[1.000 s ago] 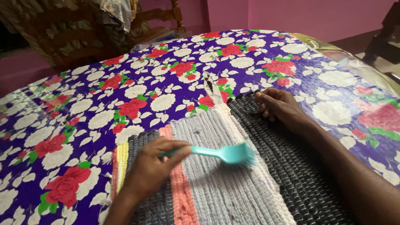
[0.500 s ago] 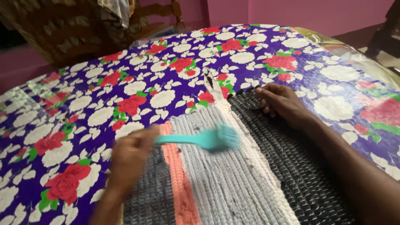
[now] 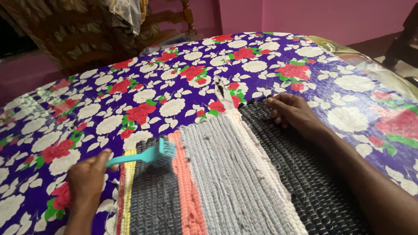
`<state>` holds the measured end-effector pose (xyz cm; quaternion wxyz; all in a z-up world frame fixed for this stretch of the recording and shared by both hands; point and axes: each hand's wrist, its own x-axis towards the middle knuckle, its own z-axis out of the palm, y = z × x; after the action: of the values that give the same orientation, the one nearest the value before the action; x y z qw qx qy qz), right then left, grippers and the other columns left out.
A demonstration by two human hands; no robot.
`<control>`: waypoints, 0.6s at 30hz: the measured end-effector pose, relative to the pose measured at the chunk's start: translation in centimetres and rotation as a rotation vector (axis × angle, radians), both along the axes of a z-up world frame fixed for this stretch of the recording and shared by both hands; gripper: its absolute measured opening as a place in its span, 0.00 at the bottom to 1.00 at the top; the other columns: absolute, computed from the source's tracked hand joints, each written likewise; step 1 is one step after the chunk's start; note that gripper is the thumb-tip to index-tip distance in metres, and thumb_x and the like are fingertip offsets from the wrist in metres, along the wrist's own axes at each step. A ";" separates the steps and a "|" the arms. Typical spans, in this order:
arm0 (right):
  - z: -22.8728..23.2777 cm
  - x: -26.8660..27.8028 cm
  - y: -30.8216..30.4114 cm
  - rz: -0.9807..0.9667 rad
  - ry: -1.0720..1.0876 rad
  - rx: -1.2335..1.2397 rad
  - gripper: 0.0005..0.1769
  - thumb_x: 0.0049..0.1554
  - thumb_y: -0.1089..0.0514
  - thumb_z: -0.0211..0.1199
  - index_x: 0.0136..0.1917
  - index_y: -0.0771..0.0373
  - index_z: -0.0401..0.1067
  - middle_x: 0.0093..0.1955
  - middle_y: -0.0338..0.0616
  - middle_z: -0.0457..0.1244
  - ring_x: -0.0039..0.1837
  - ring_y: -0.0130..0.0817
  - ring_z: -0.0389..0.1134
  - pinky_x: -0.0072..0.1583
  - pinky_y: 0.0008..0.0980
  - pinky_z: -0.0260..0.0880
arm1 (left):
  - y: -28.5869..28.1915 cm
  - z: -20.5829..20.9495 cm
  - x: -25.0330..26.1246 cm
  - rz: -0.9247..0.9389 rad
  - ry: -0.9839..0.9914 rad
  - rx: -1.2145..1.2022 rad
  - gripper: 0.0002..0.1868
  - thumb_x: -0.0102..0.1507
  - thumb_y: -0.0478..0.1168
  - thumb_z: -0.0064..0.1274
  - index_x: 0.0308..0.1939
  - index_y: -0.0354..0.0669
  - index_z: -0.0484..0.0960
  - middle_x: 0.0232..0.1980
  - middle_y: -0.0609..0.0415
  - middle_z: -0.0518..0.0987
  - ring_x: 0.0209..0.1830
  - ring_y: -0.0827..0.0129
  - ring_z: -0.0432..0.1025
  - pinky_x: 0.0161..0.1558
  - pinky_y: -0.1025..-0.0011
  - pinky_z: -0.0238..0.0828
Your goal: The person uses a light blue brush to clean a multi-colored woven mat placed on a floral-patterned table. They repeatedly brush the mat's surface in a back-and-forth motion to remove debris.
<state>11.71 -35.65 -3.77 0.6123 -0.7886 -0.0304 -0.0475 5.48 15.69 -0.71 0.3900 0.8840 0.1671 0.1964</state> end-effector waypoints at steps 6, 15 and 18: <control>-0.4 0.4 0.1 -0.039 0.036 0.017 0.18 0.63 0.44 0.59 0.50 0.61 0.74 0.36 0.35 0.64 0.35 0.21 0.62 0.36 0.23 0.61 | -8.2 1.6 -1.1 -0.426 -0.226 0.004 0.23 0.67 0.46 0.54 0.21 0.35 0.81 0.16 0.62 0.67 0.18 0.78 0.56 0.22 0.68 0.54; -0.5 0.4 0.1 -0.026 0.012 0.010 0.17 0.63 0.46 0.59 0.51 0.61 0.74 0.35 0.35 0.63 0.34 0.21 0.62 0.36 0.23 0.60 | -10.4 -0.2 -1.6 -0.609 -0.200 0.089 0.21 0.65 0.47 0.54 0.21 0.38 0.84 0.18 0.55 0.75 0.16 0.73 0.66 0.22 0.67 0.63; -0.7 0.5 -0.1 -0.026 0.034 -0.008 0.18 0.64 0.45 0.59 0.49 0.62 0.72 0.35 0.36 0.63 0.35 0.21 0.62 0.36 0.24 0.62 | -3.1 -1.1 0.5 -0.348 -0.242 0.063 0.15 0.66 0.45 0.54 0.34 0.36 0.86 0.20 0.55 0.78 0.19 0.77 0.66 0.23 0.70 0.60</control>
<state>12.20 -35.79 -4.43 0.6088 -0.7922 -0.0098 -0.0421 5.98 12.62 -1.84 0.4075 0.8812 -0.0422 0.2359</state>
